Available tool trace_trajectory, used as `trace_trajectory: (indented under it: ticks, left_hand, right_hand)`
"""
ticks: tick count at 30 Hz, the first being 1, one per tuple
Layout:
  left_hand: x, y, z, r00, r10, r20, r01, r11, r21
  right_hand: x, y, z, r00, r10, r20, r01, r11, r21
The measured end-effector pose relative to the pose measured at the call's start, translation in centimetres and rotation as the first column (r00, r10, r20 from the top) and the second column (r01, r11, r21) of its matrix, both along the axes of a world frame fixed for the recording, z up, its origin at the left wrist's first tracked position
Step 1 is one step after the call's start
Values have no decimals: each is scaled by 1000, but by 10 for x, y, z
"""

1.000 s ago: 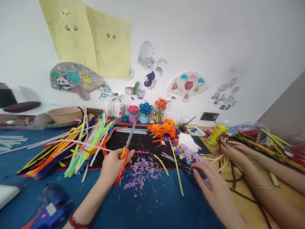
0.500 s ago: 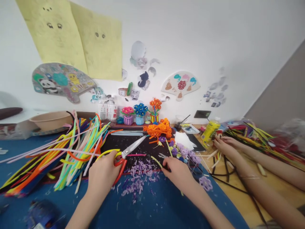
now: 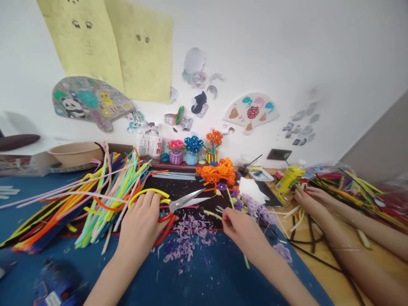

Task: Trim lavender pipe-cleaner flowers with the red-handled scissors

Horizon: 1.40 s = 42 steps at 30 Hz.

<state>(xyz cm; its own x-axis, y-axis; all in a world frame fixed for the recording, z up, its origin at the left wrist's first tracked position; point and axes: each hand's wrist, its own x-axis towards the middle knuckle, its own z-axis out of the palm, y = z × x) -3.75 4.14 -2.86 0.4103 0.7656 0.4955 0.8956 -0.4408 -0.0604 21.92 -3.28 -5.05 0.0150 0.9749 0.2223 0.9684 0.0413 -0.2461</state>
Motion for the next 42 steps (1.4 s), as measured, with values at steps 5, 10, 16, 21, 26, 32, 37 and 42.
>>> trace_trajectory:
  ticks: [5,10,16,21,26,32,37,42]
  left_hand:
    - [13,-9,-5,922,50,383,98,929,-356]
    - [29,-22,-1,714,-28,700,435,800,-412]
    - [33,-31,-1,561,-83,824,629,690,-358]
    - [33,-32,-5,496,-22,868,701,600,-386]
    - [37,-30,-6,340,122,932,727,594,-343]
    - [30,-19,-11,383,243,891,574,694,-436]
    - [27,-16,-11,424,252,870,490,744,-454]
    - [34,-27,-8,419,140,897,655,638,-405]
  right_hand:
    - [0,-5,0,969,204,-141,-190,976,107]
    - [-16,-8,7,901,329,-284,-296,943,153]
    - [-38,-7,14,818,401,-412,-352,916,192]
    - [-44,-7,15,812,337,-476,-267,941,209]
    - [-40,-13,13,803,315,-506,-252,949,190]
    - [-12,-21,4,821,209,-531,-153,977,148]
    - [0,-25,-1,862,199,-466,-154,979,134]
    - [-20,-22,0,874,329,-358,-263,939,222]
